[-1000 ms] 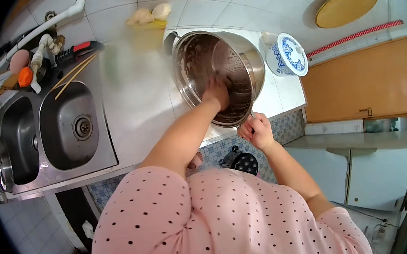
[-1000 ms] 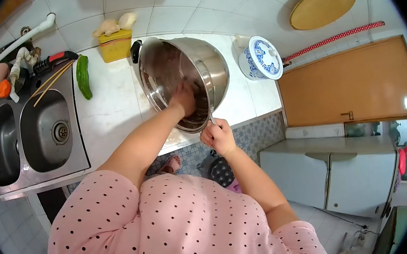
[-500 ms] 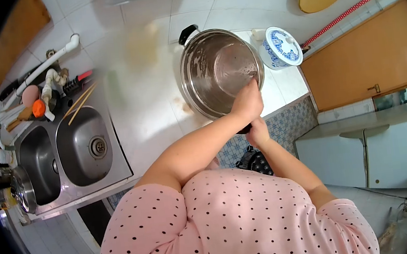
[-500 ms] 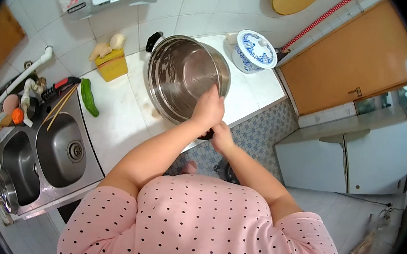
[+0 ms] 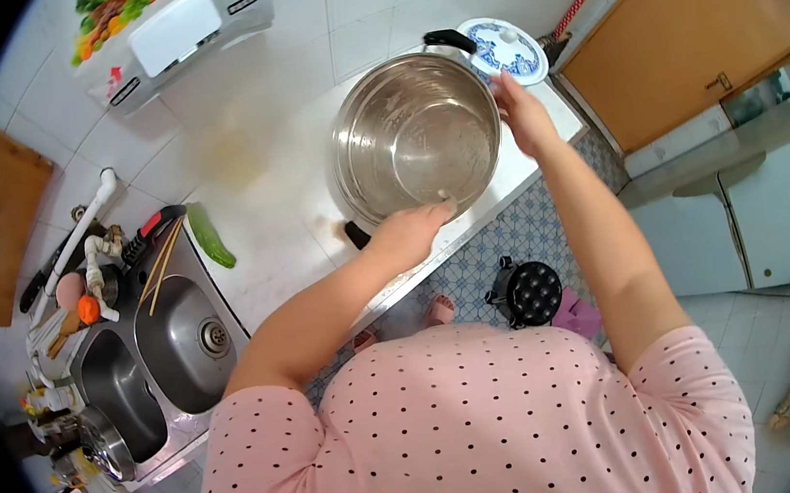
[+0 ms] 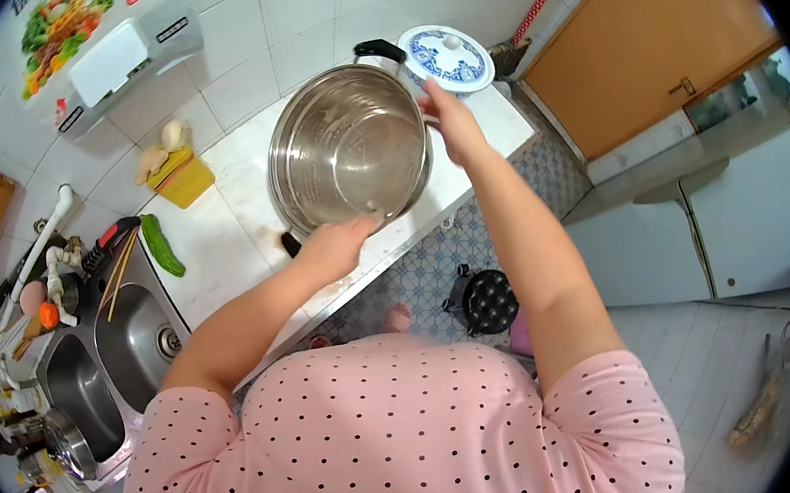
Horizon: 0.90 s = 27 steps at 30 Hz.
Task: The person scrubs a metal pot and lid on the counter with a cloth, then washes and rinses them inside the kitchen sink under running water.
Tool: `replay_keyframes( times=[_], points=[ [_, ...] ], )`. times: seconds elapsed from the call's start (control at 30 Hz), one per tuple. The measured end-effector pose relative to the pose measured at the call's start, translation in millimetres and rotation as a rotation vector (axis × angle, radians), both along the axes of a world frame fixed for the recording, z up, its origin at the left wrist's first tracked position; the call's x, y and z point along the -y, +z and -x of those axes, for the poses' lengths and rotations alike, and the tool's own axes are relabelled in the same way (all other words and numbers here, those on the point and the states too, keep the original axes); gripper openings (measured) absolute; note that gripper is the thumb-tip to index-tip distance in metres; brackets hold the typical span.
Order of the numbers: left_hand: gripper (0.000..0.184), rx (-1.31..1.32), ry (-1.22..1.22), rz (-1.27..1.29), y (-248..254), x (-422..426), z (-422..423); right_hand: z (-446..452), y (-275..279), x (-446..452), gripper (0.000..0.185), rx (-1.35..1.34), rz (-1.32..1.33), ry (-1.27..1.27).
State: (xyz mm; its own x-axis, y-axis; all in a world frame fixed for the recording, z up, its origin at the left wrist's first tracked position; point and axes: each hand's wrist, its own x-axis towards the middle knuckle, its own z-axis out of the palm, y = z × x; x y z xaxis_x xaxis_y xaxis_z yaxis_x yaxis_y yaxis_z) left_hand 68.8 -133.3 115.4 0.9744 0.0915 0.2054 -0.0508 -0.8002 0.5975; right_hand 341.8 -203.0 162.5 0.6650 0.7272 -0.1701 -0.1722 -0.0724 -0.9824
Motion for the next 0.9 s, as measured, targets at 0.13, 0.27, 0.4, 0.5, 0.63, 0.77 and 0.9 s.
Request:
replay_keyframes(
  times=[0.13,0.27,0.4,0.5,0.63,0.77,0.9],
  points=[
    [0.036,0.008,-0.141,-0.117,-12,-20,19,-9,42,-28,0.027,-0.341,-0.121,-0.025],
    [0.030,-0.053,-0.180,-0.253,-38,-46,27,0,62,-32,0.016,-0.313,-0.020,0.153],
    [0.033,0.066,-0.134,-0.306,-69,-61,29,41,78,-40,0.022,0.040,0.066,0.219],
    [0.036,-0.056,-0.107,-0.363,-68,-72,33,60,80,-46,0.031,0.316,0.162,0.216],
    [0.060,-0.084,0.001,-0.569,-46,-118,44,82,70,-53,0.036,0.836,0.099,0.191],
    [0.059,-0.132,0.141,-0.489,-47,-119,60,94,76,-52,0.036,0.820,0.145,0.147],
    [0.043,-0.005,0.022,-0.163,-73,-57,66,98,81,-54,0.037,0.814,0.193,0.148]
  ],
)
